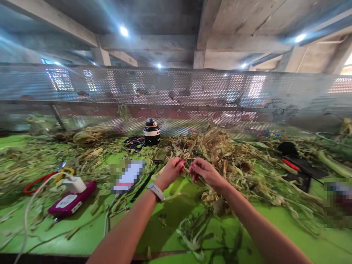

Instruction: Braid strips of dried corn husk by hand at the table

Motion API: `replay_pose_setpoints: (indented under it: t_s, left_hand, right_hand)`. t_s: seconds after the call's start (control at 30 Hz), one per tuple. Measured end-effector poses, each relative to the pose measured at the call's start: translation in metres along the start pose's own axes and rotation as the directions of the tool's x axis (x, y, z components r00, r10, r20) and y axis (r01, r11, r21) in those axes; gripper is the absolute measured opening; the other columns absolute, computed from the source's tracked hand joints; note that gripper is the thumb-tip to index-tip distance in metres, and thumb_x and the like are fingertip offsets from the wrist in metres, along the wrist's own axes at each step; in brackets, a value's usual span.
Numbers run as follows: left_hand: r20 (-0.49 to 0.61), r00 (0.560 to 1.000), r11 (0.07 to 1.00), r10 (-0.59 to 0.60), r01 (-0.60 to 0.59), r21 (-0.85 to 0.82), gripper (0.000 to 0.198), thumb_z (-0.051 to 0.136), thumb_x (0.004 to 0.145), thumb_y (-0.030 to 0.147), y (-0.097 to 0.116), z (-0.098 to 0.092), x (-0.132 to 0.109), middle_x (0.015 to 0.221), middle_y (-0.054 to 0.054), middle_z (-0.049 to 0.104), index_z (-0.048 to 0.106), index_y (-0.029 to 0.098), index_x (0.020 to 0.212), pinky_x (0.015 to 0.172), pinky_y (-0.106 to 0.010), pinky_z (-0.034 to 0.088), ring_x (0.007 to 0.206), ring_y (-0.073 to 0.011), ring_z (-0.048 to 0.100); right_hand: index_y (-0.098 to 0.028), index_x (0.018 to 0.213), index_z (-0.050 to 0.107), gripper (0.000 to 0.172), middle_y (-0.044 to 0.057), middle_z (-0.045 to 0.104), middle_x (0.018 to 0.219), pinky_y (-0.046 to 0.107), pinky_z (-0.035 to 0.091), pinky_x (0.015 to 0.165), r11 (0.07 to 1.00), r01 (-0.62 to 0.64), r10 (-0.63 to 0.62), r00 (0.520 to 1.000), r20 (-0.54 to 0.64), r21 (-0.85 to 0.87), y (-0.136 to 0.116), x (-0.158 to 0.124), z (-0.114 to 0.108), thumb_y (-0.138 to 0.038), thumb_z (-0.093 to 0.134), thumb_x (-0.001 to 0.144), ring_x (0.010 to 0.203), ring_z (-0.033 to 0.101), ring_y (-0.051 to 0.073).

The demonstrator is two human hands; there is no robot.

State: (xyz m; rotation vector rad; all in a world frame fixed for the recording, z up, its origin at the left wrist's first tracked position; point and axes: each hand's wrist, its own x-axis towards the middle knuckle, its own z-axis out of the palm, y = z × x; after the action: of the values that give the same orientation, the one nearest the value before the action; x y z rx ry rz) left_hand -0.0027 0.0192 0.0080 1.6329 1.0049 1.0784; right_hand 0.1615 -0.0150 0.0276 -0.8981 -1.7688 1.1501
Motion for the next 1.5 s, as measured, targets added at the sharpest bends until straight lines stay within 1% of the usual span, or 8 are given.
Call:
replay_pose_setpoints:
  t_s: [0.1,0.4,0.67,0.83,1.13,1.37,1.43,1.5]
  left_hand:
    - [-0.069,0.979,0.904,0.19,-0.147,0.401,0.024,0.04,0.083,0.02,-0.004,0.005,0.001,0.056,0.001,0.047,0.045,0.019,0.059,0.058,-0.027,0.032,0.055,-0.0131,0.042]
    - [0.058,0.967,0.582,0.248,-0.197,0.789,0.023,0.034,0.084,0.008,0.002,0.012,-0.004,0.082,-0.013,0.059,0.053,0.015,0.075,0.071,-0.031,0.038,0.078,-0.0219,0.054]
    - [-0.039,0.977,0.488,0.209,-0.07,0.87,0.023,0.033,0.087,0.01,0.001,-0.01,-0.001,0.088,-0.012,0.059,0.056,0.014,0.085,0.07,-0.028,0.04,0.079,-0.0188,0.057]
    - [-0.129,0.969,0.457,0.21,0.019,0.889,0.026,0.029,0.091,0.014,0.006,-0.015,-0.001,0.088,-0.01,0.059,0.055,0.013,0.089,0.069,-0.027,0.041,0.077,-0.0172,0.058]
    - [0.015,0.989,0.323,0.146,-0.062,0.944,0.023,0.035,0.086,0.007,0.024,-0.006,-0.013,0.086,-0.01,0.06,0.057,0.013,0.087,0.067,-0.027,0.044,0.077,-0.0184,0.06]
    - [0.235,0.972,0.604,0.02,-0.199,0.772,0.026,0.037,0.084,0.007,0.049,0.003,-0.034,0.083,-0.011,0.063,0.063,0.011,0.083,0.07,-0.031,0.043,0.077,-0.0204,0.06]
    - [0.486,0.873,0.742,-0.039,-0.301,0.599,0.014,0.053,0.081,0.019,0.056,0.009,-0.044,0.068,-0.001,0.062,0.065,0.017,0.076,0.062,-0.023,0.044,0.062,-0.0128,0.057]
    - [0.75,0.661,0.969,-0.021,-0.171,0.178,0.016,0.056,0.081,0.03,0.06,0.013,-0.052,0.061,0.002,0.058,0.066,0.017,0.08,0.056,-0.02,0.043,0.053,-0.0086,0.052]
  right_hand:
    - [-0.021,0.067,0.039,0.033,-0.005,0.046,0.055,0.022,0.036,0.047,0.986,-0.051,0.043,0.998,-0.053,-0.157,0.002,0.0,0.009,-0.049,0.042,0.085,0.045,0.043,0.009]
    - [-0.021,0.068,0.039,0.021,-0.003,0.042,0.06,0.023,0.032,0.054,0.818,0.106,-0.142,0.99,-0.02,-0.566,-0.009,-0.006,0.014,-0.032,0.039,0.086,0.056,0.04,0.012]
    - [-0.019,0.072,0.05,0.023,0.002,0.058,0.073,0.023,0.037,0.051,0.879,0.043,-0.177,0.954,-0.241,-0.476,-0.008,-0.002,-0.011,-0.037,0.044,0.086,0.051,0.046,0.01]
    - [-0.019,0.066,0.049,0.027,-0.005,0.046,0.052,0.021,0.033,0.05,0.858,0.038,-0.087,0.993,-0.073,-0.513,-0.018,-0.006,-0.02,-0.038,0.048,0.085,0.049,0.041,0.009]
    - [-0.018,0.066,0.051,0.03,-0.003,0.046,0.057,0.023,0.034,0.052,0.896,0.114,-0.214,0.958,-0.191,-0.43,-0.041,-0.013,-0.054,-0.045,0.053,0.081,0.054,0.041,0.01]
    - [-0.018,0.062,0.057,0.027,-0.001,0.048,0.061,0.025,0.035,0.058,0.772,0.175,-0.412,0.87,-0.271,-0.612,-0.049,-0.018,-0.078,-0.039,0.059,0.079,0.059,0.042,0.012]
    - [-0.019,0.062,0.057,0.025,-0.001,0.048,0.062,0.025,0.035,0.059,0.78,0.184,-0.432,0.849,-0.303,-0.598,-0.048,-0.017,-0.076,-0.038,0.06,0.078,0.06,0.042,0.012]
    - [-0.019,0.063,0.057,0.025,-0.002,0.047,0.061,0.025,0.034,0.057,0.826,0.16,-0.385,0.861,-0.333,-0.541,-0.041,-0.013,-0.069,-0.039,0.061,0.076,0.058,0.041,0.012]
